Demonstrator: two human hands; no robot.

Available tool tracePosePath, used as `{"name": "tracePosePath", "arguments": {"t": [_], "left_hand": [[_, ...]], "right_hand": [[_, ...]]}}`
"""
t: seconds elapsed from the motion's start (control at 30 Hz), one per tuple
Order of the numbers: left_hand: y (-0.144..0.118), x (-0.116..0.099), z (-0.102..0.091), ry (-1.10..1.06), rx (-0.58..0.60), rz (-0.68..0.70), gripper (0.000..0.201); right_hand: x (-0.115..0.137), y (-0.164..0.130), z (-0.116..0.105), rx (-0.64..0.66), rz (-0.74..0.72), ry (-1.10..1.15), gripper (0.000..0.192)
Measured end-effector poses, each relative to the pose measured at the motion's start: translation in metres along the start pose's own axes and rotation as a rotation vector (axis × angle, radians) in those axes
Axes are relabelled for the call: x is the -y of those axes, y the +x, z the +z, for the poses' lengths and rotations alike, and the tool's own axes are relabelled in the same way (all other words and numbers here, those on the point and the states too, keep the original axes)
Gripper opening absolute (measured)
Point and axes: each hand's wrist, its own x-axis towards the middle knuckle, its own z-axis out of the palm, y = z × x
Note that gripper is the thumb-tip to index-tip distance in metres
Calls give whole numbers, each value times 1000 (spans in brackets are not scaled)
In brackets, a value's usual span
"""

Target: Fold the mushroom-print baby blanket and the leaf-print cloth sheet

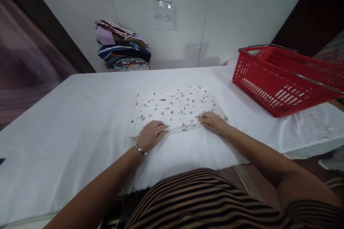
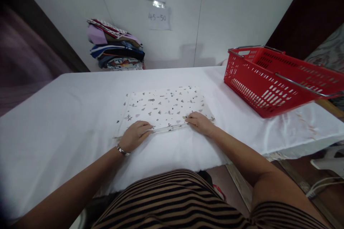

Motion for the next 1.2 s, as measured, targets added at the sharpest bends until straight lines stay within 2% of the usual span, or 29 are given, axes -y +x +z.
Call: {"name": "tracePosePath", "arguments": {"t": [0.13,0.27,0.37,0.53,0.93,1.2], "left_hand": [[5,-3,2,39,51,-29,31],[8,-1,2,15,68,-55,32],[7,0,1,3,62,-30,33],[2,0,3,40,47,13,34],[8,0,-1,28,53,-30,35],[10,-3,4,82,51,-36,35]], "right_hand": [[1,1,-2,36,24,10,29],[0,1,-2,5,40,60,27],[-1,-1,-1,-21,14,36,27],[2,-4,-2,9,-4,-4,27],[0,-3,-7,27,53,121,26],[1,1,-5,-7,51,-28,27]]}}
